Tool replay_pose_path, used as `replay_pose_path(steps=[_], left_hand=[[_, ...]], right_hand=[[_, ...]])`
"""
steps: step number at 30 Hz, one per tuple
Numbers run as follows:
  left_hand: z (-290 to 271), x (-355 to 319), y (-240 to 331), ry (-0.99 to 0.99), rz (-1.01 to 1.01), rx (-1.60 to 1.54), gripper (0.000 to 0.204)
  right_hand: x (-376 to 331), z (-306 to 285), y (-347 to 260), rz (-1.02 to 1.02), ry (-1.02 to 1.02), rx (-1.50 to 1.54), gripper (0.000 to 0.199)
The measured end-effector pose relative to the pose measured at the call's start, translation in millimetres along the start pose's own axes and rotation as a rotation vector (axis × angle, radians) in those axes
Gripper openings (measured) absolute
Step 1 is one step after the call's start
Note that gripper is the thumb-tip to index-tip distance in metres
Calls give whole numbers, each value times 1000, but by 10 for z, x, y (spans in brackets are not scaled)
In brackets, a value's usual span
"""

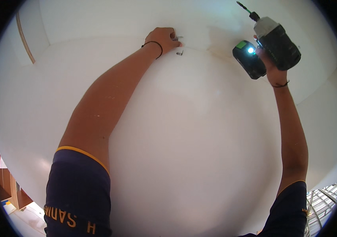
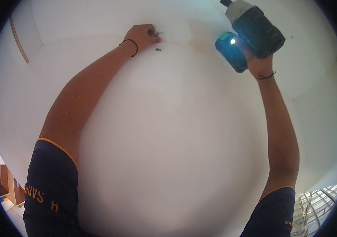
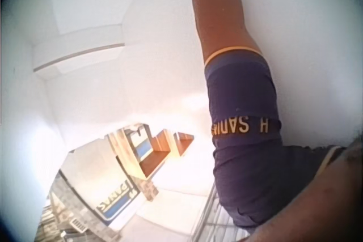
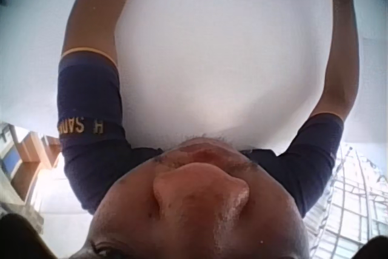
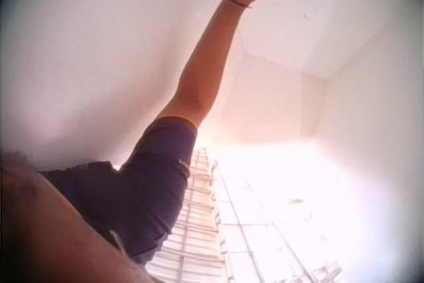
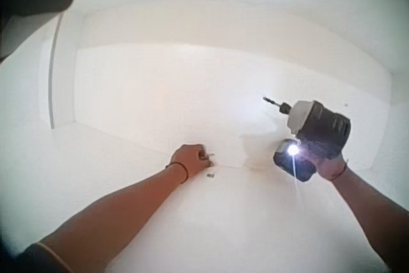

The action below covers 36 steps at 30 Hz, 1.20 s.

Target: The person holds a bracket against a wooden panel and uses an electric drill to drive a screw into the surface, then repeats the process for a second bracket.

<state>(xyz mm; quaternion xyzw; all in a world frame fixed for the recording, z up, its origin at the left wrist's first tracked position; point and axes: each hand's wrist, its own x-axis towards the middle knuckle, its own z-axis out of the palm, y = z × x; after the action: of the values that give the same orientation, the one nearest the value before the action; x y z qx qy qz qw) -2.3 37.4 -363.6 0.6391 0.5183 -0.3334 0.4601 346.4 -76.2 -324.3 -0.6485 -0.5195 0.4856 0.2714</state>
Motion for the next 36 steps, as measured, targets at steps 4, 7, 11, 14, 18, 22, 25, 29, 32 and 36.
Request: replay_pose_path(steps=[4,7,11,14,18,22,25,29,32,36], left_hand=[[-71,166,-17,-22,-3,3,33],[-194,296,62,-19,-9,-72,31],[-335,66,-139,49,-71,-283,26],[-354,113,-397,63,-139,-624,21],[-480,127,-278,-51,-181,-916,15],[-426,37,-182,-97,-229,-1009,19],[-511,17,-46,-126,-224,-918,23],[-671,-159,230,-82,-50,-873,35],[-897,-125,-249,-262,55,-804,26],[-1431,-709,654,-166,6,-694,24]], right_hand=[[-52,151,-86,6,44,-93,36],[-92,140,-116,-6,63,-159,32],[-364,303,-366,119,4,-192,28],[-430,447,-400,-9,78,-194,27],[-458,340,-239,23,106,-119,25],[-415,361,-188,-124,92,-303,24],[-337,405,-254,-273,69,-535,25],[-312,361,-401,-253,63,-492,29],[-224,499,-833,-256,95,-495,29],[-210,-213,-539,70,235,-194,39]])
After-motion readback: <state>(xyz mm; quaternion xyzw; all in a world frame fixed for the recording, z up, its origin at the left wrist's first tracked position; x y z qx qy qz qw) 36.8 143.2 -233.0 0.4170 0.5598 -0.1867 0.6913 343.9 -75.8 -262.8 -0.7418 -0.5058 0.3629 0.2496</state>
